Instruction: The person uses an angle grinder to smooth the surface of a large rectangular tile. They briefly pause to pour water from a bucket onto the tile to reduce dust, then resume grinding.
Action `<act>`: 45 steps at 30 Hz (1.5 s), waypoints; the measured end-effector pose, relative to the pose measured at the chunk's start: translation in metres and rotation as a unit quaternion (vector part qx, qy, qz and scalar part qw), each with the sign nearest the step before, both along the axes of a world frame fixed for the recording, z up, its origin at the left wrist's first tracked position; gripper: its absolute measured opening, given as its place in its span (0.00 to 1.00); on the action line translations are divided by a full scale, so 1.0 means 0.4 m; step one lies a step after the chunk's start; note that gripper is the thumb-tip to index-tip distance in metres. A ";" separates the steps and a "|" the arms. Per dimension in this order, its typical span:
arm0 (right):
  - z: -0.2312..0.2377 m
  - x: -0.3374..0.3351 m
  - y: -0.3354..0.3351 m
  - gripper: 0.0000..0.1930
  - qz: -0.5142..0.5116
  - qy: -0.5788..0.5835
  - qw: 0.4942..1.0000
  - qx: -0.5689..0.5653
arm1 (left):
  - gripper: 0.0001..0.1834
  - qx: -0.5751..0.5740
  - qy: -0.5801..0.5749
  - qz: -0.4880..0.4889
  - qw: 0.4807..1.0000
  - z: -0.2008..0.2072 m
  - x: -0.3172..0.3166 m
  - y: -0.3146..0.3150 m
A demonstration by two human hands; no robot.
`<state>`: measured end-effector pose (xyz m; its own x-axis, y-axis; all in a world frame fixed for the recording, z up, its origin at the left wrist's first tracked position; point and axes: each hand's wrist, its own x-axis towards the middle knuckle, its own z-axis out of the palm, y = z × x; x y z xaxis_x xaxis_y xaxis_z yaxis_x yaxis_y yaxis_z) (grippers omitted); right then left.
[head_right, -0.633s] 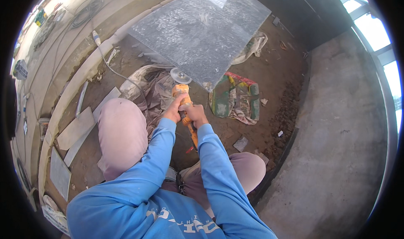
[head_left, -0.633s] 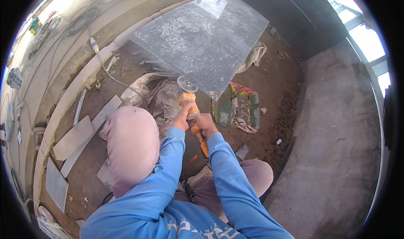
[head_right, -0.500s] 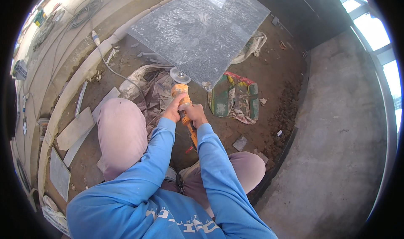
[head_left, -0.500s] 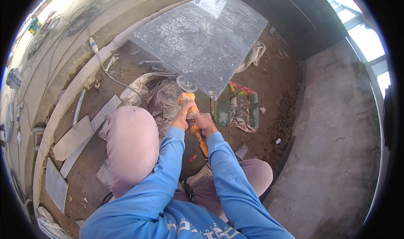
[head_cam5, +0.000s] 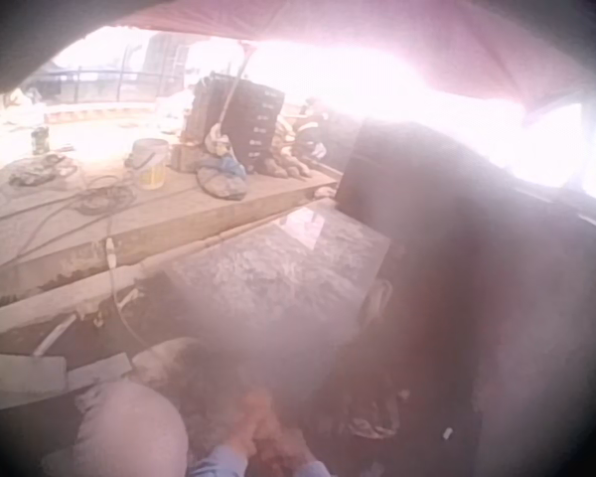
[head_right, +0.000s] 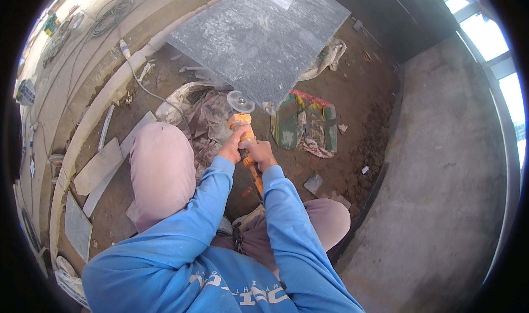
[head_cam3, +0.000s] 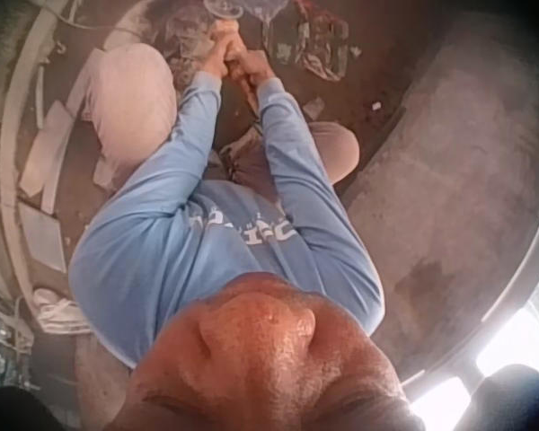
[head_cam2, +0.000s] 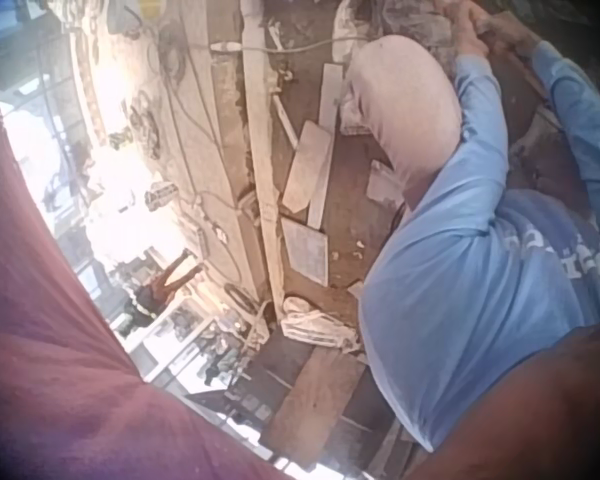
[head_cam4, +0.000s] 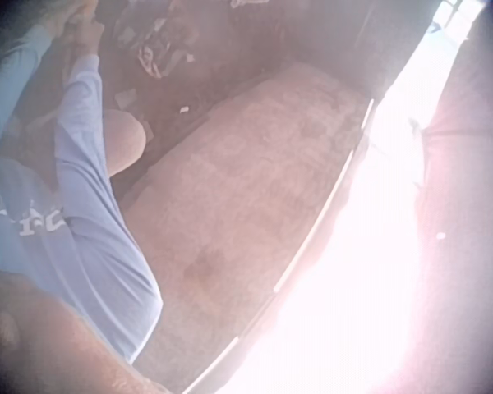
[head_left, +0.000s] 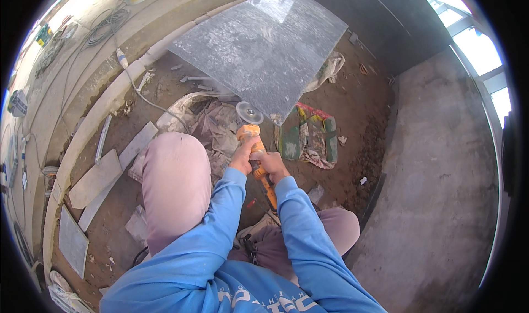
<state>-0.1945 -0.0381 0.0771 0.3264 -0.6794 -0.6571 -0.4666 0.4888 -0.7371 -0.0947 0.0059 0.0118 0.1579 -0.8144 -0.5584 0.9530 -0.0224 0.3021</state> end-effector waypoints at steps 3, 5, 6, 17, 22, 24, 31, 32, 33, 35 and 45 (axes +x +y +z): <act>0.003 -0.018 0.003 0.20 0.011 0.017 1.000 -0.007 | 0.23 -0.001 -0.004 0.000 1.000 0.003 -0.016 0.010; 0.000 -0.027 0.005 0.22 0.015 0.017 1.000 -0.004 | 0.23 0.005 -0.008 -0.001 1.000 0.000 -0.020 0.012; -0.009 -0.032 0.003 0.22 0.012 0.008 1.000 0.000 | 0.23 0.010 -0.010 -0.003 1.000 -0.003 -0.023 0.010; 0.018 -0.055 0.026 0.18 -0.012 0.007 1.000 0.016 | 0.24 0.024 0.011 -0.015 1.000 -0.033 -0.053 0.005; 0.030 -0.069 0.028 0.19 -0.016 0.019 1.000 0.015 | 0.20 0.018 0.012 -0.040 0.999 -0.024 -0.065 0.002; 0.039 -0.066 0.033 0.19 -0.014 0.018 1.000 0.013 | 0.20 0.017 0.003 -0.043 0.999 -0.025 -0.063 0.006; 0.055 -0.048 0.035 0.19 0.001 0.021 1.000 -0.001 | 0.20 0.028 0.008 -0.048 0.998 -0.017 -0.048 0.010; 0.047 -0.050 0.031 0.19 -0.002 0.017 1.000 0.002 | 0.22 0.028 0.008 -0.044 0.999 -0.015 -0.049 0.009; 0.039 -0.050 0.028 0.19 -0.006 0.012 1.000 0.005 | 0.24 0.028 0.009 -0.041 0.999 -0.014 -0.049 0.007; 0.038 -0.037 0.024 0.19 -0.009 0.004 1.000 0.015 | 0.26 0.033 0.006 -0.037 0.999 -0.017 -0.036 0.002; 0.010 0.004 0.002 0.18 0.002 0.020 1.000 0.002 | 0.23 0.012 0.001 -0.021 1.000 -0.018 0.006 -0.005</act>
